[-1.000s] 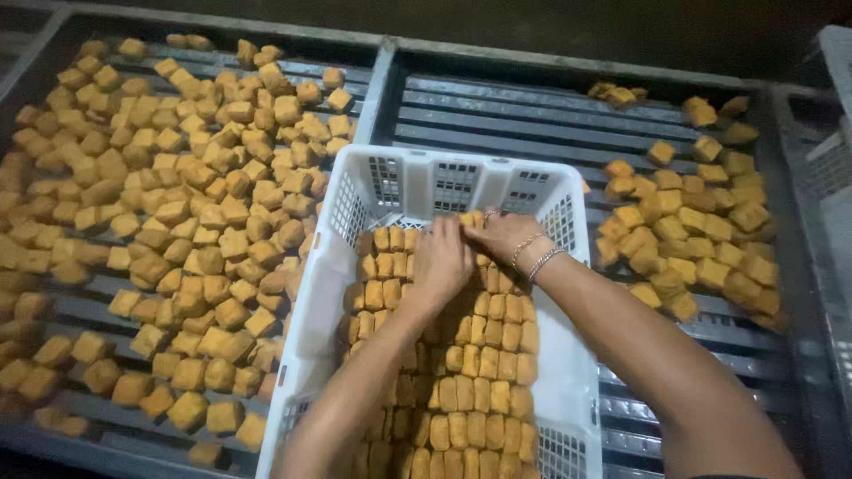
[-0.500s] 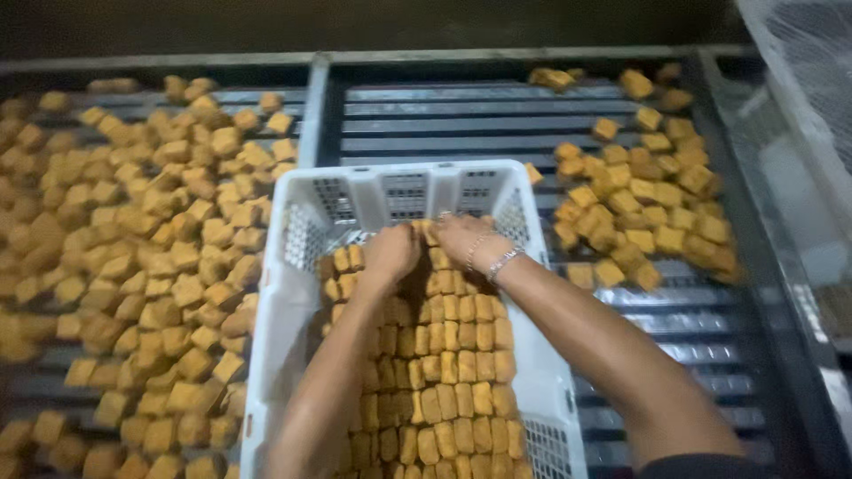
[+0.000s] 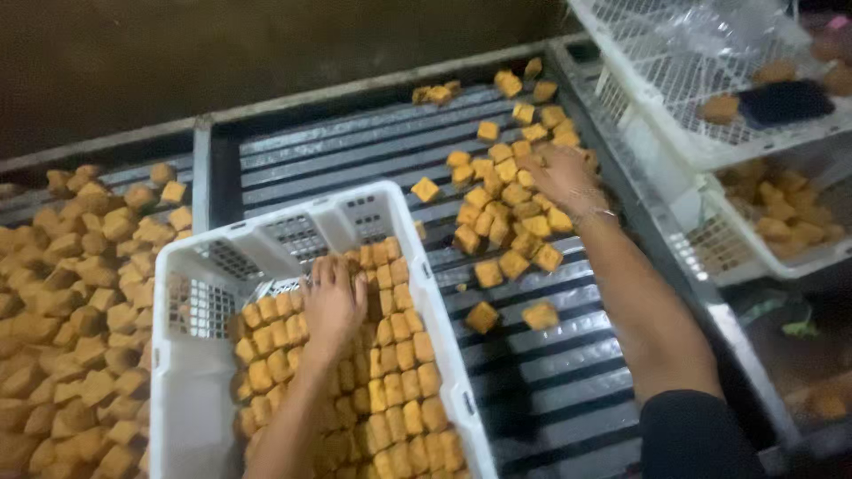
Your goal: The person transfers small yellow food cubes from a metal tray into a white plastic basket. They pick up the cubes by hand and place them into the basket, arranging them in rows.
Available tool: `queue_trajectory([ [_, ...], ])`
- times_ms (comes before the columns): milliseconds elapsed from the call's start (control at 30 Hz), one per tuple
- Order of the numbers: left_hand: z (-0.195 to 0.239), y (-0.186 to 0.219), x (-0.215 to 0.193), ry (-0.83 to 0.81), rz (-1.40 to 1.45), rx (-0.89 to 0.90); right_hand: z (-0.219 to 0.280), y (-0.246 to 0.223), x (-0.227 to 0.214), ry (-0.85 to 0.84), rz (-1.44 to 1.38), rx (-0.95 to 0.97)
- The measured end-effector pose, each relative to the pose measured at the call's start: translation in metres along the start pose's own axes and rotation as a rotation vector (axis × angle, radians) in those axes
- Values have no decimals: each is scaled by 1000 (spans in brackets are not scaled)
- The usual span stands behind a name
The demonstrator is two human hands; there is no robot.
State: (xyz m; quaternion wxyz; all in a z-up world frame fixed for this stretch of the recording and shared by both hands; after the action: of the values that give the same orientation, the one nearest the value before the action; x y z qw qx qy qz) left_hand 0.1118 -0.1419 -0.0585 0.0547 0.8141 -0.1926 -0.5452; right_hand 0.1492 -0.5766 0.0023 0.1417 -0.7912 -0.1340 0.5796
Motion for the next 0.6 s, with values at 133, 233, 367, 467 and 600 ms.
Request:
queue_trajectory([
  [133, 10, 12, 19, -92, -84, -31, 36, 77, 29, -266, 238, 6],
  [233, 9, 10, 24, -50, -53, 11, 105, 72, 84, -686, 384, 10],
  [367, 17, 0, 34, -122, -57, -34, 184, -4, 72, -339, 408, -363],
  [467, 19, 0, 34, -117, -65, -30, 233, -12, 64, -338, -179, -262],
  [600, 19, -2, 33, -107, -60, -10, 251, 2, 23, -45, -207, -279],
])
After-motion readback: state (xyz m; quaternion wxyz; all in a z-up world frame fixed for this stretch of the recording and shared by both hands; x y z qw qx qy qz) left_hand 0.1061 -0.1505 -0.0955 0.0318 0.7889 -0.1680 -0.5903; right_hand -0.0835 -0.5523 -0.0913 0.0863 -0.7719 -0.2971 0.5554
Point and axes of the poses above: each hand's wrist, its own z-axis away from the middle knuckle, its own x-axis out of the palm, y = z × x, the point moved 9 cm from there along -z, towards the middle knuckle, and after that the axes turned 11 degrees about -x, right-handed, at the moved point
